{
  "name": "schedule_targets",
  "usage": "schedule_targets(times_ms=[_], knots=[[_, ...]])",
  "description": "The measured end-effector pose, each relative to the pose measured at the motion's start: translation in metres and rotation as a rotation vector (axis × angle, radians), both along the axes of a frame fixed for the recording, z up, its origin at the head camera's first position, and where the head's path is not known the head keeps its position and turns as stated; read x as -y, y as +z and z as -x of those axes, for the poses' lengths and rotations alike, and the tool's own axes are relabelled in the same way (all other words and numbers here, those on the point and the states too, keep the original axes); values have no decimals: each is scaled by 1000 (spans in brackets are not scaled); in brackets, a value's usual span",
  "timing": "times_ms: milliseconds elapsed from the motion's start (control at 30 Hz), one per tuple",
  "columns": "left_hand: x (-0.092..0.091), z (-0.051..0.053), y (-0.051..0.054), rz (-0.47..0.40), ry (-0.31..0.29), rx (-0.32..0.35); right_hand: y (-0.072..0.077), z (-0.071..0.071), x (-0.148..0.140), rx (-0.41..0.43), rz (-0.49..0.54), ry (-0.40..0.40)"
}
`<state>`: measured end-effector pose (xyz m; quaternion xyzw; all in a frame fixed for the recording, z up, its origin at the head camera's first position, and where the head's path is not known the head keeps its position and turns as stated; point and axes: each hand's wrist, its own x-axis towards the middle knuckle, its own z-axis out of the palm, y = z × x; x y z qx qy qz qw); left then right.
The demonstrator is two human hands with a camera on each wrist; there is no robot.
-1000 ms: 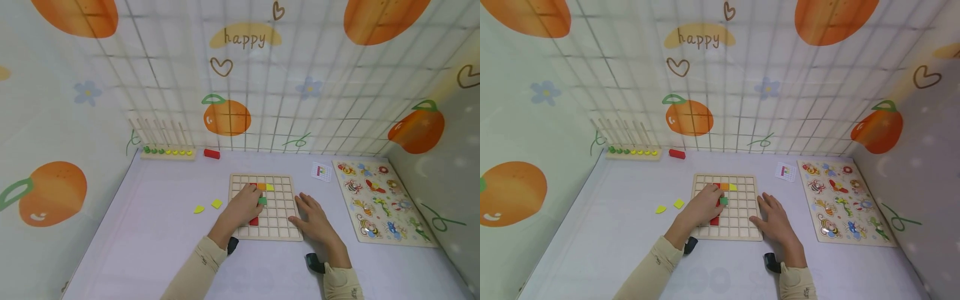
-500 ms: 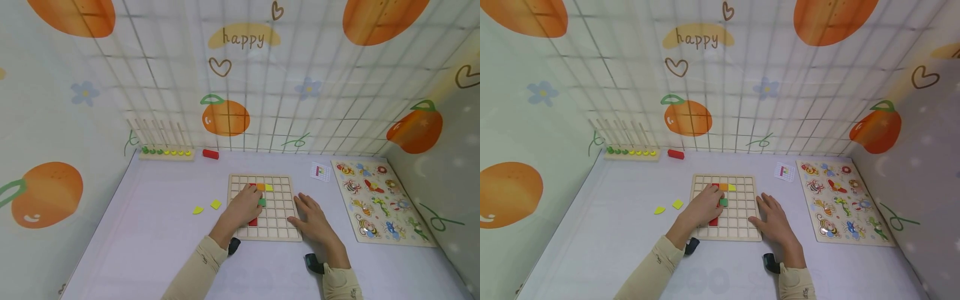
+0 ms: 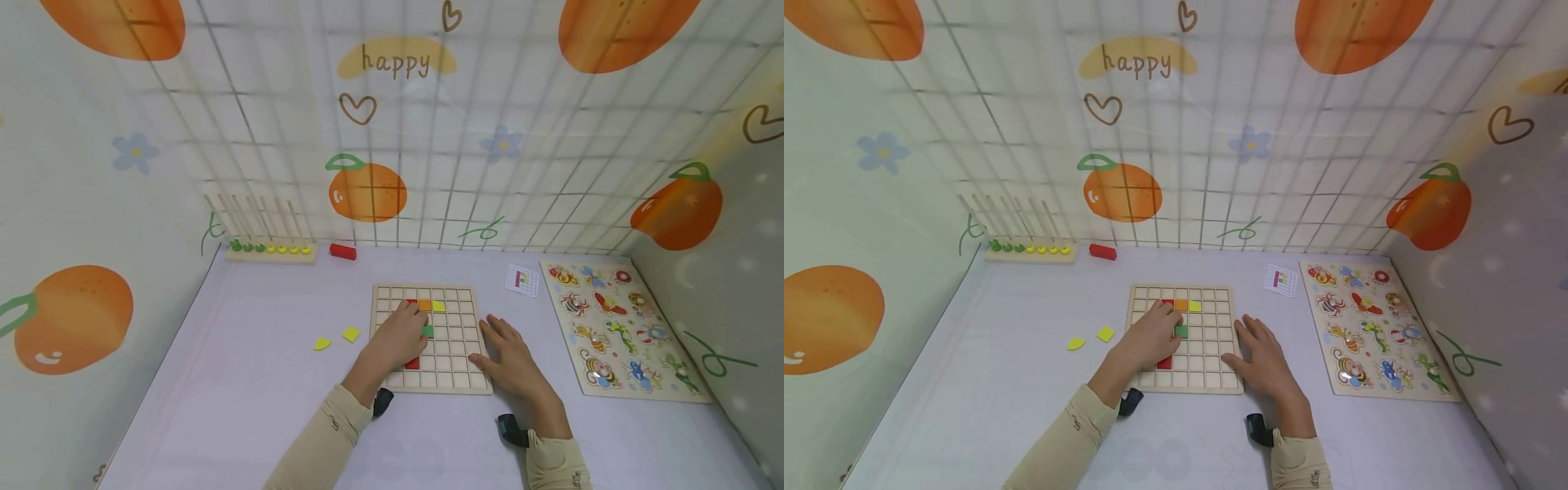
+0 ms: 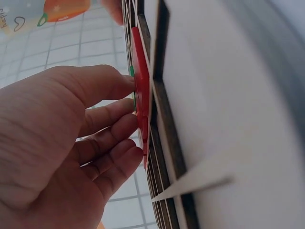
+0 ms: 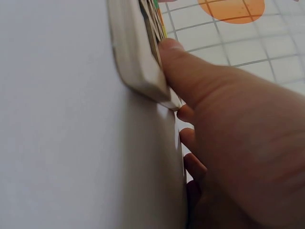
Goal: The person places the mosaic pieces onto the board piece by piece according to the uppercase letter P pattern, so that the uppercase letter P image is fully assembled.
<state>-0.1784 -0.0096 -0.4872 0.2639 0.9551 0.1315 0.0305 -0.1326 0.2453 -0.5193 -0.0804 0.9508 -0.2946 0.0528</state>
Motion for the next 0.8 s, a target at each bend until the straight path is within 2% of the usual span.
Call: schedule_targets(times_ms=[333, 800], knots=[[-1, 0, 0, -1, 7, 14, -2, 0, 0, -4, -9, -6], [2, 1, -1, -49, -13, -1, 0, -1, 0, 0, 1, -2]])
